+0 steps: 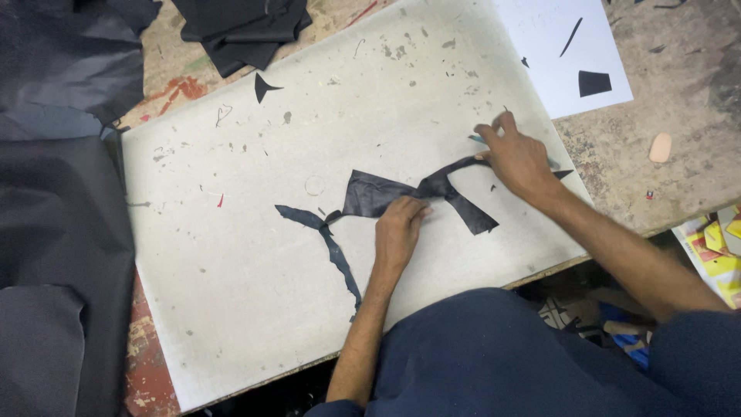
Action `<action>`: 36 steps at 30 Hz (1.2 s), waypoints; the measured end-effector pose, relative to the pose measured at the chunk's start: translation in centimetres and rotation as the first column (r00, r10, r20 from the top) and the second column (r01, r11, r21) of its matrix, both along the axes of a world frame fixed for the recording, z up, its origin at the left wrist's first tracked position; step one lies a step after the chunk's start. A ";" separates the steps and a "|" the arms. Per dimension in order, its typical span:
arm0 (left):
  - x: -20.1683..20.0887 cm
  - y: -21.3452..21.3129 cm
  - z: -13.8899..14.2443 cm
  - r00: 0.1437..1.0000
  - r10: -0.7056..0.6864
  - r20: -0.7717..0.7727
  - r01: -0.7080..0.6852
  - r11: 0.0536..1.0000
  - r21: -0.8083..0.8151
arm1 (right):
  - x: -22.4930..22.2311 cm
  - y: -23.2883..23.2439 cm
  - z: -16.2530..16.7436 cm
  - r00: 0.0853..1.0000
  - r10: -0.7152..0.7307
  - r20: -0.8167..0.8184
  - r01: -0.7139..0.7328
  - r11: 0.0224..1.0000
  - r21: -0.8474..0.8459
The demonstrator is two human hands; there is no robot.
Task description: The person uses a utility knife to cut black fabric pieces on a work table, following a yellow paper template. They repeatedly position the template, cut around it, remove the cut pieces, and trim leftover scraps. The cut pieces are stacked and rolled into a bundle.
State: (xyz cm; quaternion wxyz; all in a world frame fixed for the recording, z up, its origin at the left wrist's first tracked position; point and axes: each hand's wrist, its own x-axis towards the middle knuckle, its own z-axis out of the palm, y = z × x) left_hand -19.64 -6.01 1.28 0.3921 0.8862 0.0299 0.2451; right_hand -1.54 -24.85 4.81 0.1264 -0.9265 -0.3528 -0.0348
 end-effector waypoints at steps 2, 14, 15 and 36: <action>0.9 0.7 0.3 0.986 0.159 0.043 -0.158 0.987 -0.022 | -2.4 -0.4 0.1 0.982 -0.117 -0.146 0.107 0.992 -0.071; 4.3 1.5 0.2 0.965 0.062 -0.255 0.014 0.959 0.284 | -11.1 -5.4 -3.2 0.826 -0.212 -0.522 0.262 0.965 0.021; 4.1 1.4 0.1 0.957 0.058 -0.283 0.023 0.960 0.278 | -10.9 -6.5 -3.1 0.784 -0.243 -0.571 0.280 0.960 -0.024; 5.4 1.6 -1.4 0.958 -0.052 -0.282 0.155 0.922 0.356 | -4.4 -2.0 -1.7 0.966 0.178 -0.185 -0.157 0.980 0.123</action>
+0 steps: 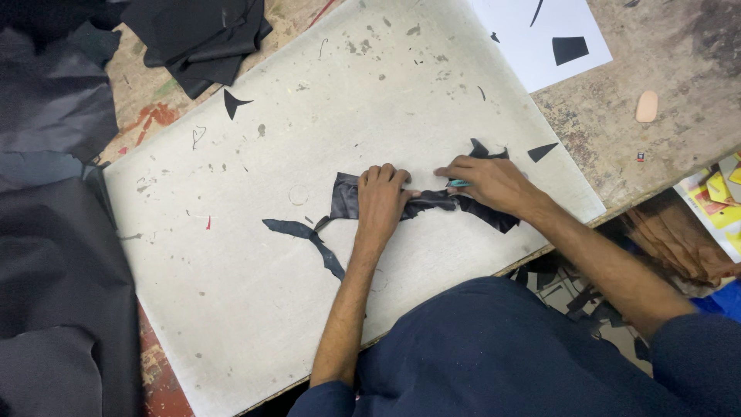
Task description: The person uses a utility knife to cut black fabric pieces on a work table, following a yellow paper template. They repeatedly position the template, cut around it, remove the cut pieces, and trim leftover scraps. The cut pieces are stacked and rolled into a bundle.
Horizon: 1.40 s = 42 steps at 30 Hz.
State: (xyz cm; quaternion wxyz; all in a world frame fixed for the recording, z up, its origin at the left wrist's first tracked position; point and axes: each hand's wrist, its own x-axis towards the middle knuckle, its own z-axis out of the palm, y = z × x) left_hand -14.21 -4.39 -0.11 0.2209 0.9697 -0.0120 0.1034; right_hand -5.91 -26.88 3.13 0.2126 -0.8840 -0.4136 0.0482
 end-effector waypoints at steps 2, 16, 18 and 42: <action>-0.3 0.1 0.3 1.000 -0.019 -0.003 0.019 0.999 -0.035 | 1.0 0.7 -0.3 0.995 -0.042 -0.090 0.027 0.987 -0.159; 3.6 2.6 2.5 0.914 -0.265 -0.306 0.176 0.941 -0.290 | 3.0 -0.9 -1.6 0.966 -0.115 -0.233 0.144 0.983 0.112; 4.5 2.9 2.9 0.896 -0.228 -0.381 0.099 0.939 -0.330 | 3.2 -1.0 -2.0 0.973 -0.161 -0.164 0.176 0.981 0.083; 5.9 1.9 -3.3 0.980 0.195 -0.039 -0.198 0.943 -0.266 | 2.6 1.3 -5.3 0.958 0.039 0.284 -0.081 0.987 0.140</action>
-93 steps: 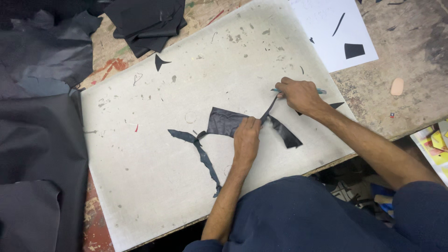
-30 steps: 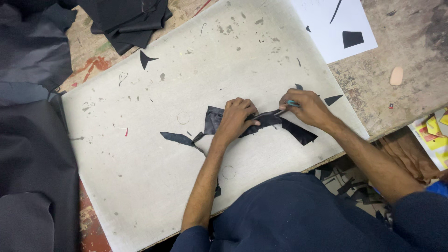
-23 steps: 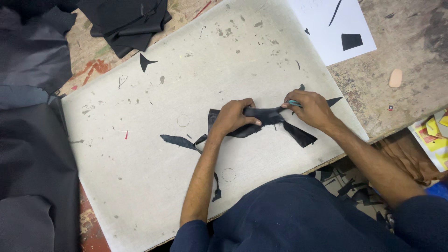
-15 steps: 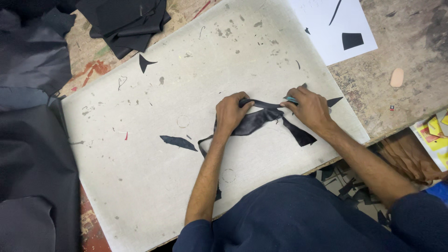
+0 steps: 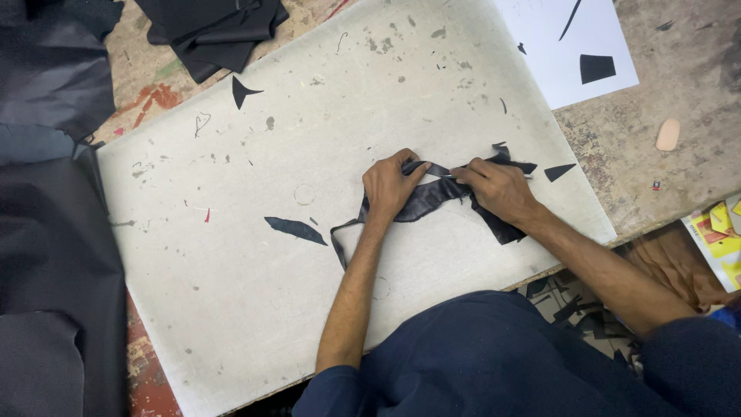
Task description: The person uses a utility knife to cut black fabric pieces on a work table, following a yellow paper template. They repeatedly position the template, cut around it, remove the cut pieces, and trim leftover scraps. The cut pieces are stacked and rolled into a bundle.
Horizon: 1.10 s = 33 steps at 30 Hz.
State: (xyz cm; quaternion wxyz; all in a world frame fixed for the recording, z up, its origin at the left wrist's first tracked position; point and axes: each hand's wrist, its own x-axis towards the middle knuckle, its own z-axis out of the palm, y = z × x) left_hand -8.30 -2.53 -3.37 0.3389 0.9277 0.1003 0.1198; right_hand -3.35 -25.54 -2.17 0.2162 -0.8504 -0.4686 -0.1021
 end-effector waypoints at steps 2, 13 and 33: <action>0.0 0.0 -0.1 1.000 0.013 -0.023 -0.012 1.000 0.004 | 0.2 0.1 -0.2 1.000 0.008 -0.007 -0.008 1.000 0.020; 0.3 -0.2 -0.1 0.996 0.044 -0.072 -0.046 0.999 -0.026 | -0.4 0.8 0.7 0.976 0.099 0.196 -0.058 0.977 -0.206; -0.9 3.1 3.9 0.999 0.017 -0.029 -0.026 0.927 -0.373 | -0.4 -6.1 2.7 0.980 -0.163 -0.111 0.138 0.969 -0.206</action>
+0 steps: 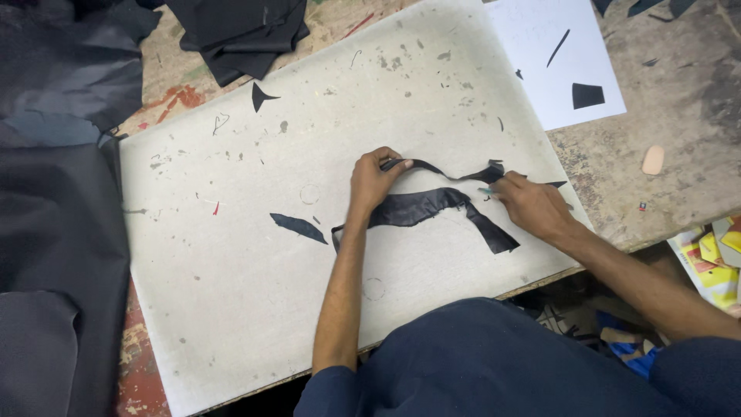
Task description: The person uses a utility knife to cut black fabric pieces on a work table, following a yellow paper template. They repeatedly position the template, cut around it, remove the cut pieces, and trim leftover scraps. The cut pieces are stacked and rolled into a bundle.
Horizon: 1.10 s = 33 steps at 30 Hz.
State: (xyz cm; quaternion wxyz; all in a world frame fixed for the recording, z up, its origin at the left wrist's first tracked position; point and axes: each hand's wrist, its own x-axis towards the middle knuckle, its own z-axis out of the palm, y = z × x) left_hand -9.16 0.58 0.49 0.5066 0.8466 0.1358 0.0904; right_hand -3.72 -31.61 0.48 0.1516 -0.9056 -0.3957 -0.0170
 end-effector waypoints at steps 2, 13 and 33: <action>-0.7 1.2 0.9 0.989 -0.057 0.139 0.058 0.998 -0.003 | 0.2 -0.1 1.8 0.978 -0.153 -0.142 0.175 0.972 0.156; -2.5 2.9 4.9 0.954 -0.271 -0.132 0.254 0.959 -0.128 | 4.6 3.5 2.2 0.970 -0.068 -0.233 0.046 0.994 -0.100; -10.5 5.7 7.1 0.979 0.051 -0.195 0.070 0.821 0.566 | 8.3 -2.0 6.4 0.774 -0.380 -0.506 0.340 0.924 -0.173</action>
